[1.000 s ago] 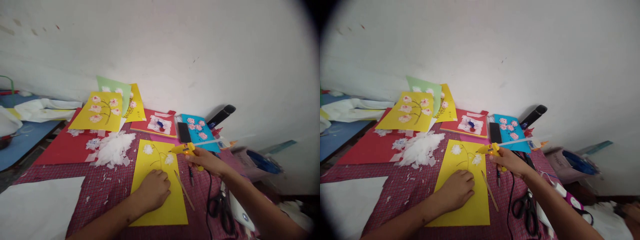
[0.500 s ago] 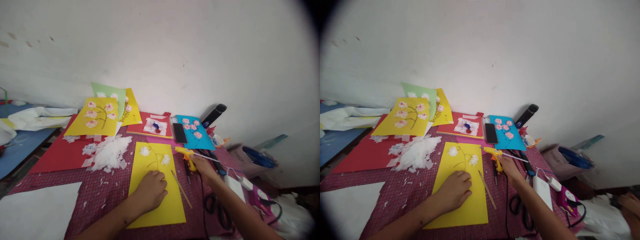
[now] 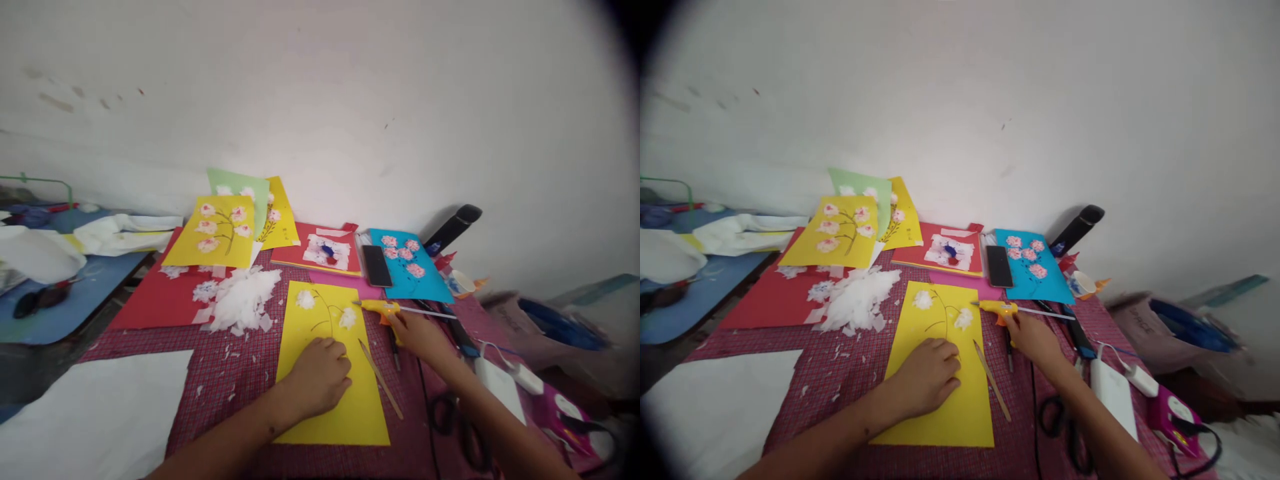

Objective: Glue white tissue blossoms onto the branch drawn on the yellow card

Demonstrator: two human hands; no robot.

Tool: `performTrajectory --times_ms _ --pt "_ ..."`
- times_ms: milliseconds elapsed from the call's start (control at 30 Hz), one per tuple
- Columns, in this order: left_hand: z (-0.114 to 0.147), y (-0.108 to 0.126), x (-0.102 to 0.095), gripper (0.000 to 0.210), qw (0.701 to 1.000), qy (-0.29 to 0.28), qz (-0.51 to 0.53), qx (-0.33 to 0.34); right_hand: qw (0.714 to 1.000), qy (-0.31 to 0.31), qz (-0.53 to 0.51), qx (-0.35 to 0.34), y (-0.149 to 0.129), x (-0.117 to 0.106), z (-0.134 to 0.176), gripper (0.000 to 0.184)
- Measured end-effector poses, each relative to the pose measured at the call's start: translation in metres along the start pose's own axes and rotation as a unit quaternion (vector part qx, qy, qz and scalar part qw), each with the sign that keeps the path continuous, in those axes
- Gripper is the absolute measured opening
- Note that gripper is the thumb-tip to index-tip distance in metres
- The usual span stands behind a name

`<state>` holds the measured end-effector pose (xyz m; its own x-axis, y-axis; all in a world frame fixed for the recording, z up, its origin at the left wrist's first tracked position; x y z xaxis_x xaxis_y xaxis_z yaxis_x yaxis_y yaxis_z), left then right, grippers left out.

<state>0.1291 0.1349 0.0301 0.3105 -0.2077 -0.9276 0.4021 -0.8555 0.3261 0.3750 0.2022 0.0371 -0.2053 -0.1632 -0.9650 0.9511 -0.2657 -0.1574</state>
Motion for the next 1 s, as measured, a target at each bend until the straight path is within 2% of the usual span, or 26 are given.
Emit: performTrajectory --times_ms 100,167,267,333,400,433,467,600,733,833,933,1000 --pt "0.006 0.014 -0.008 0.018 1.000 -0.005 -0.006 0.010 0.997 0.055 0.051 0.010 -0.005 -0.017 0.017 0.042" --pt "0.018 0.026 -0.015 0.017 1.000 -0.006 -0.011 0.020 0.994 0.104 0.028 -0.011 -0.012 -0.024 0.036 0.039" --pt "0.049 0.028 -0.026 0.016 0.999 -0.018 0.002 0.031 0.991 0.116 -0.046 -0.051 -0.024 -0.016 0.069 0.036" --pt "0.072 0.006 -0.033 0.020 0.998 -0.032 -0.040 -0.032 0.989 0.072 -0.102 -0.076 -0.032 0.001 0.089 0.034" --pt "0.096 -0.029 -0.047 0.022 0.979 0.002 -0.104 -0.177 0.984 0.035 -0.144 -0.102 -0.041 0.018 0.104 0.031" --pt "0.105 -0.045 -0.055 0.021 0.962 0.024 -0.132 -0.236 0.981 0.026 -0.158 -0.113 -0.044 0.024 0.110 0.030" --pt "0.112 -0.056 -0.061 0.020 0.950 0.040 -0.152 -0.268 0.978 0.022 -0.168 -0.121 -0.047 0.030 0.114 0.030" --pt "0.109 -0.074 -0.070 0.024 0.933 0.041 -0.194 -0.301 0.982 0.025 -0.146 -0.115 -0.045 0.037 0.116 0.028" --pt "0.096 -0.078 -0.066 0.025 0.927 0.013 -0.220 -0.305 0.998 0.023 -0.031 -0.045 -0.034 0.037 0.107 0.025" --pt "0.092 -0.083 -0.062 0.028 0.933 0.008 -0.219 -0.287 0.999 0.012 0.026 -0.025 -0.032 0.041 0.101 0.020" --pt "0.096 -0.084 -0.065 0.029 0.941 0.050 -0.193 -0.273 0.999 0.006 0.049 -0.020 -0.034 0.048 0.097 0.019" --pt "0.099 -0.080 -0.071 0.028 0.948 0.104 -0.130 -0.270 0.998 0.006 0.066 -0.011 -0.033 0.052 0.094 0.019"
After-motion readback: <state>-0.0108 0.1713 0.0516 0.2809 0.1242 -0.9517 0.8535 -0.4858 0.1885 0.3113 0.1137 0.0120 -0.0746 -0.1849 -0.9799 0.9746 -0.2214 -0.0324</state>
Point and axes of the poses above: each hand's wrist, its own z-axis away from the middle knuckle, its own x-axis out of the palm, y = z × x, the point moved 5 cm from there along -z, towards the middle knuckle, and after that the axes turned 11 degrees about x, right-handed, at the moved point
